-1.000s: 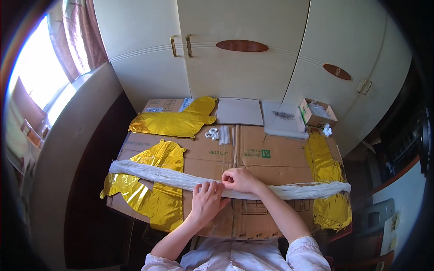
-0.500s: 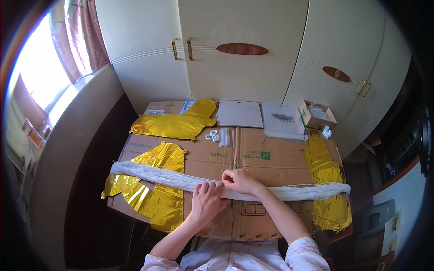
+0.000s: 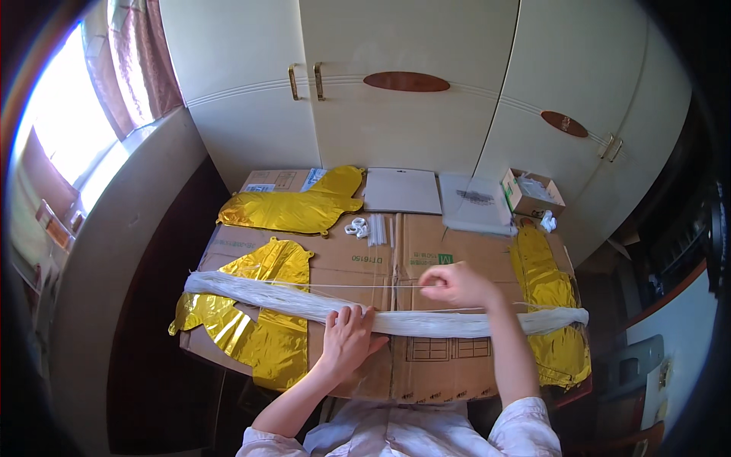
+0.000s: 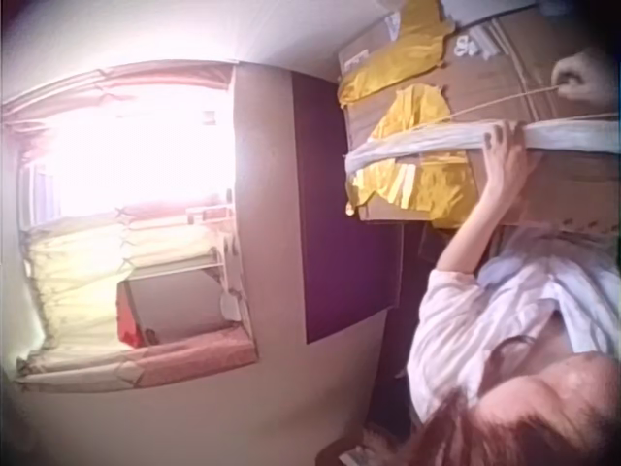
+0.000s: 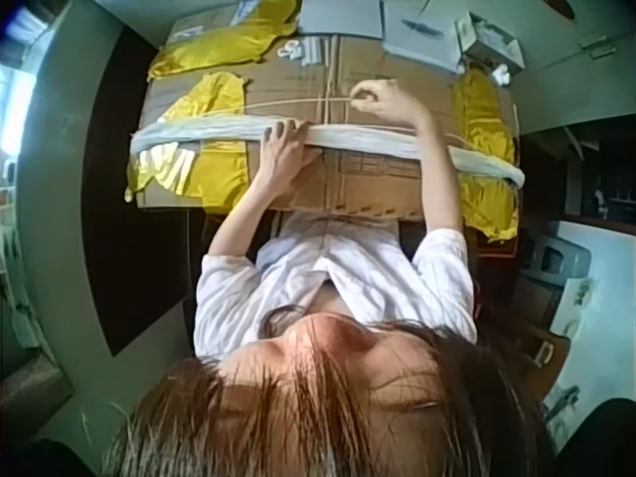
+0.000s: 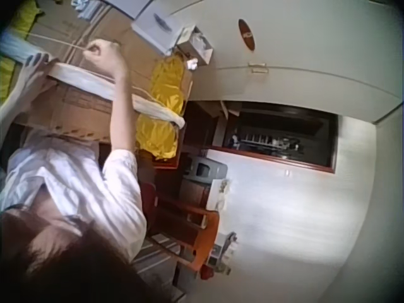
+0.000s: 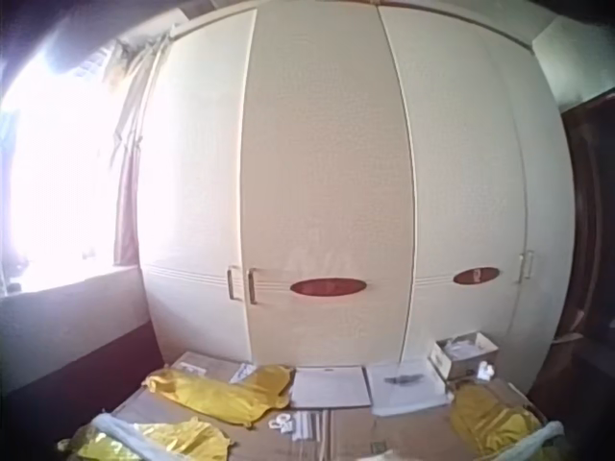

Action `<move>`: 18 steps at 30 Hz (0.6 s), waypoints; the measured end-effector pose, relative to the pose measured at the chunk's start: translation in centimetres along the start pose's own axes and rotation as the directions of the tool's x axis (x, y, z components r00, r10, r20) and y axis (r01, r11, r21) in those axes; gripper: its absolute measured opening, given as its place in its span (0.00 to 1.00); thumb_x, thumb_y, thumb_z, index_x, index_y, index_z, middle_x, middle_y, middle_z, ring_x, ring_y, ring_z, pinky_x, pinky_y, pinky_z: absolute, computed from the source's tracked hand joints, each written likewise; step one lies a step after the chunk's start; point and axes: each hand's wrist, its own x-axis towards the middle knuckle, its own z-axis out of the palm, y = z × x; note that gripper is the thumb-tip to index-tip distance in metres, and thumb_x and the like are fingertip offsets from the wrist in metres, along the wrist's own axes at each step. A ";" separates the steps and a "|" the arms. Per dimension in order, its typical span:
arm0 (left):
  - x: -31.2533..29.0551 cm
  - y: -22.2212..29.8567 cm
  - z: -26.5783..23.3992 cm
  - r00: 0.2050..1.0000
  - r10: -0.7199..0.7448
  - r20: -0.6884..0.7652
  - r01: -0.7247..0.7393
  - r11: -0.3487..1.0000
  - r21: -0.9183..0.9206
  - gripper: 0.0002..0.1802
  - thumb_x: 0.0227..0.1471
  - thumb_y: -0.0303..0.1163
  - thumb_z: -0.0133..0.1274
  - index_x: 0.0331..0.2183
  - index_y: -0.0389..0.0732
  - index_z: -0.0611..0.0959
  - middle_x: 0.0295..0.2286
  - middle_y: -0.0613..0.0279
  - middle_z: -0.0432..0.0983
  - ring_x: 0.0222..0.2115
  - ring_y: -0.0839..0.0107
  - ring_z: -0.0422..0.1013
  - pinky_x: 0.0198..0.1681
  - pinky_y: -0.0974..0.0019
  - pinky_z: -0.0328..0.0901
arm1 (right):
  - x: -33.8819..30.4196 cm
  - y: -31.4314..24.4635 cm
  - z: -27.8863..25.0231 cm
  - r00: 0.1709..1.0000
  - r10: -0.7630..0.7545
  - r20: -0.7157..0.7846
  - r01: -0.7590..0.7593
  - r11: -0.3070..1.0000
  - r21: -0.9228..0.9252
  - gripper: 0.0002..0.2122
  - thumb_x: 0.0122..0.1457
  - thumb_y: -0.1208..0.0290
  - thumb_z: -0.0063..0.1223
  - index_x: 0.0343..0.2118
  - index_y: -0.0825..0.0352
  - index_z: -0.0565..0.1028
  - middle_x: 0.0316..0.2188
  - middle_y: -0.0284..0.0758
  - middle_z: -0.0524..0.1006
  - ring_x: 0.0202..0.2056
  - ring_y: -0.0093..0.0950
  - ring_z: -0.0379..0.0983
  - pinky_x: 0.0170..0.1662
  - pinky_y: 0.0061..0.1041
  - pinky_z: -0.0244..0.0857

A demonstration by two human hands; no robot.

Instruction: Wrapping gold-colored sheets in protective plastic film and securing them with string at a packaging station.

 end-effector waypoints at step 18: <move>3.8 4.5 -3.6 0.969 0.155 -0.192 -0.211 0.923 -0.321 0.08 0.43 0.27 0.55 0.20 0.39 0.73 0.19 0.58 0.67 0.22 0.59 0.66 0.25 0.59 0.63 | -4.8 0.2 3.4 0.997 -0.079 -0.025 0.083 0.963 0.257 0.14 0.49 0.75 0.48 0.41 0.64 0.69 0.27 0.36 0.74 0.29 0.29 0.73 0.34 0.25 0.65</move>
